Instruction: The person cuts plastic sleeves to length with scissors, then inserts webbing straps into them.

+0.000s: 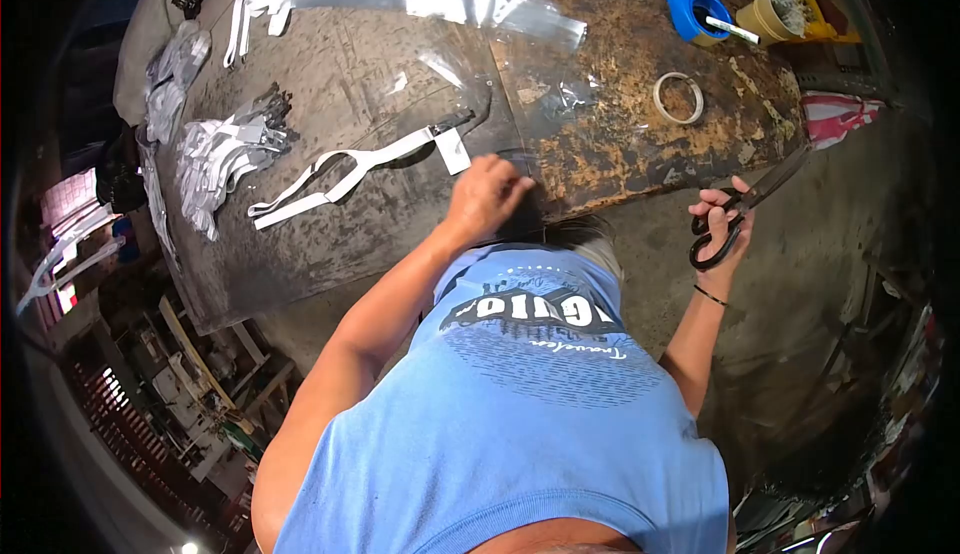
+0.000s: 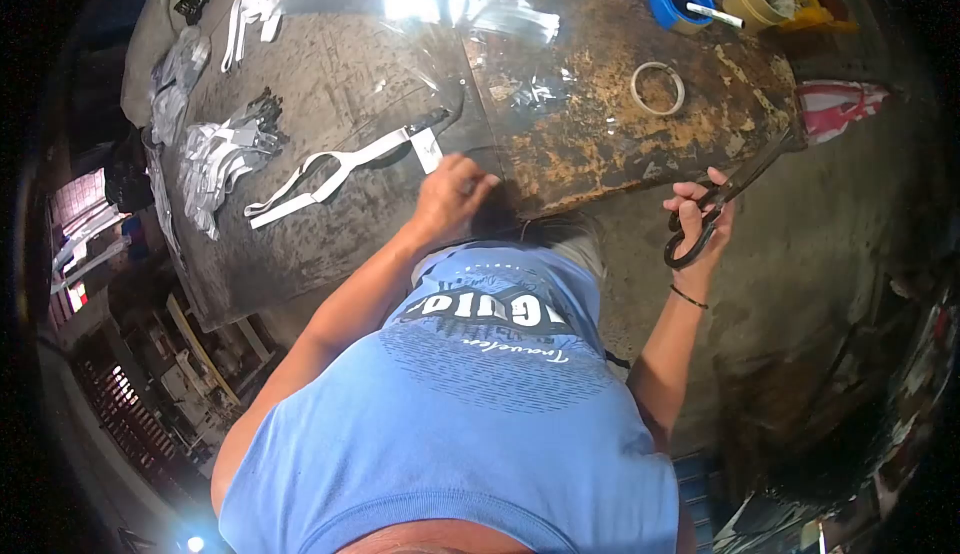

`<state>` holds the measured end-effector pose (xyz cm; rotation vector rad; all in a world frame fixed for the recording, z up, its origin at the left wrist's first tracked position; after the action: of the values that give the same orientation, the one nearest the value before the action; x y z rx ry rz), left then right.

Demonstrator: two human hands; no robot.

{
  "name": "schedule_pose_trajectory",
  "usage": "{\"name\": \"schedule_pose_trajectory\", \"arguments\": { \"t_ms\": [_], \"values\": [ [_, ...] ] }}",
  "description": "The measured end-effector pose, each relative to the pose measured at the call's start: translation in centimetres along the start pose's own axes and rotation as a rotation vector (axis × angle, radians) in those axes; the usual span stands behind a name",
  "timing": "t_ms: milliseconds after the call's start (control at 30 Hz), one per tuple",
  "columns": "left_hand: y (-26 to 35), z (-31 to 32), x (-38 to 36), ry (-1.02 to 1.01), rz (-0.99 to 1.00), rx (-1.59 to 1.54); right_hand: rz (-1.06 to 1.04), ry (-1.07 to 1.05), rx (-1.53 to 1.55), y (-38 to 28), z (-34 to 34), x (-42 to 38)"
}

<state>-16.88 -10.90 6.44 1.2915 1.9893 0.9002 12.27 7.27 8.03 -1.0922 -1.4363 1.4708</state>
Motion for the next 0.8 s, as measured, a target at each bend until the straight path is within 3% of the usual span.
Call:
{"name": "schedule_pose_trajectory", "arguments": {
  "t_ms": [100,167,233,300,367,433,467,500,567,700,733,800],
  "values": [
    [-2.1,-1.4,0.9,0.071,0.034,0.108,-0.016,-0.057,-0.018,-1.3,1.6,0.6],
    [0.5,-2.1,2.2,0.157,0.285,0.213,-0.025,-0.104,0.015,-1.7,3.2,1.0],
    [0.4,-1.5,3.8,0.104,0.278,0.285,0.009,-0.115,0.029,-1.6,4.7,1.1],
    [-2.9,1.2,5.2,-0.286,-0.021,0.532,0.012,-0.135,0.016,-2.0,6.1,1.1],
    [-3.7,1.1,6.1,-0.288,0.052,0.574,0.001,-0.153,-0.008,-1.9,6.9,0.9],
    [-4.9,-0.3,7.1,-0.363,-0.163,0.159,0.035,-0.161,-0.021,-1.7,7.6,0.6],
    [-4.9,-2.4,7.6,-0.231,-0.230,-0.156,0.035,-0.167,-0.046,-1.2,7.7,0.5],
    [-4.5,-3.7,7.9,-0.214,-0.214,-0.141,0.030,-0.174,-0.067,-0.9,8.0,0.6],
    [-5.3,-7.5,7.8,0.091,-0.382,-0.747,0.009,-0.188,-0.081,-1.7,9.4,1.0],
    [-3.4,-11.4,7.4,0.261,-0.315,-0.934,-0.020,-0.281,-0.013,-2.7,14.0,2.7],
    [-3.1,-11.9,7.3,0.277,-0.283,-0.933,0.079,-0.293,-0.018,-2.4,15.2,3.1],
    [-2.8,-12.1,7.2,0.263,-0.250,-0.989,-0.037,-0.298,-0.014,-2.9,18.0,4.9]
  ]
}}
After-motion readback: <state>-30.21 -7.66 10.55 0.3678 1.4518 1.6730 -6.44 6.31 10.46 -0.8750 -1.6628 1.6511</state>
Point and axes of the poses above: each hand's wrist, its own x-axis towards the middle knuckle, its own z-axis out of the palm, y = z × x, the point moved 9 cm from there along x, towards the middle knuckle, and after that the axes turned 14 degrees about -x, right-handed, at the moved point
